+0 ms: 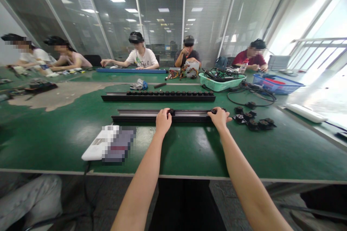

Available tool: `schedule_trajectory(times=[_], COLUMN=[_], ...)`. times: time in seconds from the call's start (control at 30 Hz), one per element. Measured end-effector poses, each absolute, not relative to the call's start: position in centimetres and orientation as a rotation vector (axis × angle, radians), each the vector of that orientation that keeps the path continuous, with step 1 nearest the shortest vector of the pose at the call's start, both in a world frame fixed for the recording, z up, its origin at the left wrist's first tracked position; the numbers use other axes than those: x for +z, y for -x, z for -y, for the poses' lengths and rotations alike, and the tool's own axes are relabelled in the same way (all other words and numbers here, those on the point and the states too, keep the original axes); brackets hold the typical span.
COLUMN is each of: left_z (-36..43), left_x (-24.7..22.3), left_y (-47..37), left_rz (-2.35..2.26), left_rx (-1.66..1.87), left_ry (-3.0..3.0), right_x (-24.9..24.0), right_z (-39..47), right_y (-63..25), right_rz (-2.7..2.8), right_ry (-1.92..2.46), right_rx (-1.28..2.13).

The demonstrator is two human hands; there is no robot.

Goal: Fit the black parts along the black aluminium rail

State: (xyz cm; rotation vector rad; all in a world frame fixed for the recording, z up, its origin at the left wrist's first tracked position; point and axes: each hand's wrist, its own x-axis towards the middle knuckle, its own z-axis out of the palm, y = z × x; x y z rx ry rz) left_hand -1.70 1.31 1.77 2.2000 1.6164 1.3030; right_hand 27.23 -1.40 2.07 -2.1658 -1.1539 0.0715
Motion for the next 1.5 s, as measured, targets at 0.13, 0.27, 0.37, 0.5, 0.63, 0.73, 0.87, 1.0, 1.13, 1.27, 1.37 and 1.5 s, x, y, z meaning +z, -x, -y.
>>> schedule_trajectory(times=[0.13,0.27,0.37,0.5,0.63,0.73,0.87,1.0,1.13,1.27,1.37,1.5], left_z=[-1.3,-1.3,-1.3,-1.3,-1.3,-1.3,-1.3,-1.4,-1.4,-1.4,-1.4,-1.3], left_x=[1.8,1.8,1.8,1.8,1.8,1.8,1.8,1.8,1.7,1.7,1.8,1.8], left_y=[1.7,1.7,1.7,1.6,1.6,1.6,1.5,1.5,1.6,1.6,1.6,1.6], left_rz=[-1.62,-1.605,-1.597,-1.599,-1.602,-1.614,-1.619,-1.618,-1.614,-1.606,-1.597,-1.594], left_rx=[1.301,1.304,1.312,1.316,1.31,1.297,1.29,1.294,1.297,1.308,1.31,1.311], left_ry=[-2.19,-2.188,-2.191,-2.189,-2.191,-2.194,-2.199,-2.192,-2.189,-2.192,-2.195,-2.185], right_x=[2.0,1.8,1.7,1.7,1.7,1.7,1.9,2.1,2.3,2.2,2.1,2.0], right_z=[1.3,1.2,1.1,1.2,1.2,1.2,1.3,1.5,1.7,1.7,1.6,1.5], right_y=[-27.5,-27.9,-28.1,-28.3,-28.4,-28.5,-28.7,-28.6,-28.5,-28.6,-28.7,-29.2], right_rz=[1.14,1.134,1.129,1.123,1.119,1.106,1.105,1.108,1.107,1.114,1.112,1.1], right_ry=[2.171,2.181,2.189,2.189,2.2,2.22,2.245,2.249,2.249,2.247,2.249,2.252], right_rx=[0.078,0.076,0.073,0.071,0.064,0.056,0.038,0.033,0.031,0.028,0.026,0.022])
